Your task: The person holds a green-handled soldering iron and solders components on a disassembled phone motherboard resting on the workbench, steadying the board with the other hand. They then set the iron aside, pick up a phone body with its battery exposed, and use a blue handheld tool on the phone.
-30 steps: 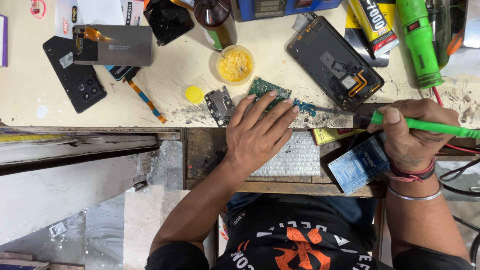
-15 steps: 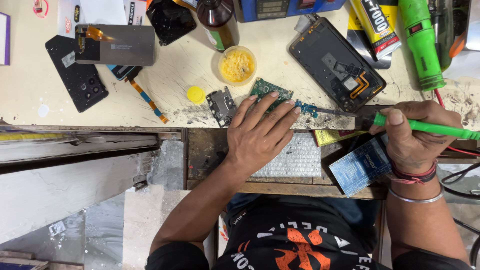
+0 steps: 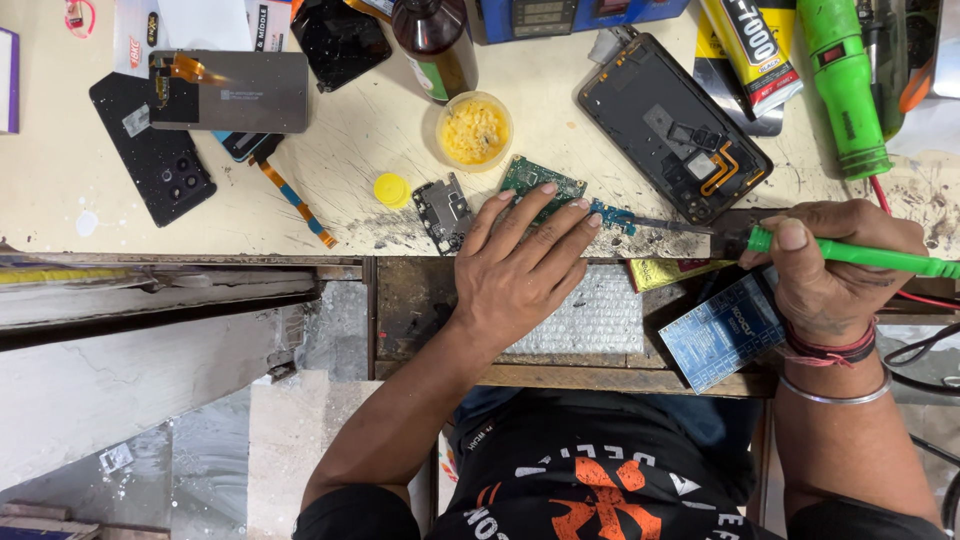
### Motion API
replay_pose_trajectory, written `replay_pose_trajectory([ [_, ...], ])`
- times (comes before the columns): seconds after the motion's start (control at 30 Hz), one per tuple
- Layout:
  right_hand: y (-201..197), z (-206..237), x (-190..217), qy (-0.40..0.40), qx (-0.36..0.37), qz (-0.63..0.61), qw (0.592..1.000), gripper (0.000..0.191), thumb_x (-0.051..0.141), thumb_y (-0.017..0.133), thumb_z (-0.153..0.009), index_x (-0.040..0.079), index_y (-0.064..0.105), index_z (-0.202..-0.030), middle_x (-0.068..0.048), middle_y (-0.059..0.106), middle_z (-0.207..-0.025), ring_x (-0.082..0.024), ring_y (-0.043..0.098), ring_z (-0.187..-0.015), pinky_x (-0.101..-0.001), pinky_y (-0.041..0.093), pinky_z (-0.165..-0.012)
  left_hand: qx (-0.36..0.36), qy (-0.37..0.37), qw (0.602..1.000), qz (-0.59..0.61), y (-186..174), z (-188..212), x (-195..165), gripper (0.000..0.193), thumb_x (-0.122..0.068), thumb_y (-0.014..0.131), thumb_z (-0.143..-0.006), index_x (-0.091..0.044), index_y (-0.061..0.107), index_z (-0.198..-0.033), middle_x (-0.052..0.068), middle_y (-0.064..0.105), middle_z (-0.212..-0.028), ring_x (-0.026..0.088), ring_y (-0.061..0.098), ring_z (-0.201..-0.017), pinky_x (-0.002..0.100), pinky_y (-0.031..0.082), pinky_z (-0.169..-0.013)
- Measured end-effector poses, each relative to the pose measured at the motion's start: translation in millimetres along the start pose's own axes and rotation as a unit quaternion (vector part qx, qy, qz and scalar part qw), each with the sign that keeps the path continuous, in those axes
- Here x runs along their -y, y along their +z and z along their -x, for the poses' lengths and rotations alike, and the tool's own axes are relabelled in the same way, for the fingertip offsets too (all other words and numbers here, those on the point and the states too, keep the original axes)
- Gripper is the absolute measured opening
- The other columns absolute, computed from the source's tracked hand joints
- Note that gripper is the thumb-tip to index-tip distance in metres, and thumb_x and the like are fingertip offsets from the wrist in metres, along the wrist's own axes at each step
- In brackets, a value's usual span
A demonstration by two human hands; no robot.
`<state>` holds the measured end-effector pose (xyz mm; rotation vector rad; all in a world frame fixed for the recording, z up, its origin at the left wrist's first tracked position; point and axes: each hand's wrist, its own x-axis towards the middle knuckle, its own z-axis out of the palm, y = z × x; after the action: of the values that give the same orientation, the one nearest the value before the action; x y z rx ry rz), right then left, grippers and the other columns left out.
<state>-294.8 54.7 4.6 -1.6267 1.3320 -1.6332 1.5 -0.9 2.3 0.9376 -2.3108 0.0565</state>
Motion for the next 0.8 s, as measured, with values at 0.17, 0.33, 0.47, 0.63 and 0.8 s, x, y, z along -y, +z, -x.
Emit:
replay_pose_trajectory([
  [0.17,0.9,-0.7,-0.7,-0.008,-0.004,0.001,1.000,0.039,0.023,0.074,-0.112,-0.005,0.058,-0.089,-0.017,0.067,-0.076,-0.018,0.067,-0.062,-0.0270,0.055,-0.061,-0.004,0.000,1.000,-0.001,0.2,0.4,0.3,0.031,-0.027,0.076,-0.098,-0.019,0.074,-0.128,-0.004,0.065,-0.140,0.021,0.056,-0.136,0.046,0.041,-0.117],
  [0.33,0.3,0.1,1.8,0.002,0.001,0.000,1.000,0.039,0.024,0.074,-0.113,-0.005,0.060,-0.090,-0.017,0.067,-0.077,-0.018,0.067,-0.063,-0.0270,0.056,-0.062,-0.002,-0.001,1.000,0.001,0.6,0.5,0.4,0.031,-0.027,0.076,-0.097,-0.019,0.074,-0.127,-0.004,0.065,-0.139,0.021,0.056,-0.136,0.046,0.041,-0.117],
  [0.47,1.8,-1.5,1.8,-0.004,0.001,-0.005,1.000,0.039,0.024,0.074,-0.112,-0.004,0.059,-0.089,-0.016,0.067,-0.076,-0.018,0.067,-0.062,-0.0267,0.056,-0.062,-0.006,-0.002,1.000,0.002,0.8,0.6,0.0,0.031,-0.027,0.076,-0.097,-0.019,0.074,-0.127,-0.004,0.065,-0.139,0.021,0.056,-0.136,0.046,0.041,-0.117],
  [0.63,2.3,-1.9,3.0,-0.001,0.000,-0.001,1.000,0.040,0.024,0.074,-0.112,-0.004,0.059,-0.089,-0.016,0.067,-0.076,-0.017,0.067,-0.062,-0.0268,0.056,-0.062,0.000,-0.003,1.000,0.004,0.6,0.1,-0.1,0.031,-0.027,0.077,-0.096,-0.018,0.075,-0.126,-0.004,0.065,-0.139,0.021,0.056,-0.135,0.046,0.041,-0.117],
  [0.8,2.6,-1.7,4.3,0.003,-0.001,-0.003,1.000,0.039,0.024,0.074,-0.112,-0.004,0.060,-0.089,-0.015,0.067,-0.076,-0.017,0.066,-0.062,-0.0267,0.055,-0.062,-0.002,-0.004,1.000,0.005,-0.2,-0.2,-0.5,0.032,-0.027,0.077,-0.096,-0.018,0.075,-0.127,-0.004,0.065,-0.139,0.022,0.056,-0.135,0.047,0.041,-0.117],
])
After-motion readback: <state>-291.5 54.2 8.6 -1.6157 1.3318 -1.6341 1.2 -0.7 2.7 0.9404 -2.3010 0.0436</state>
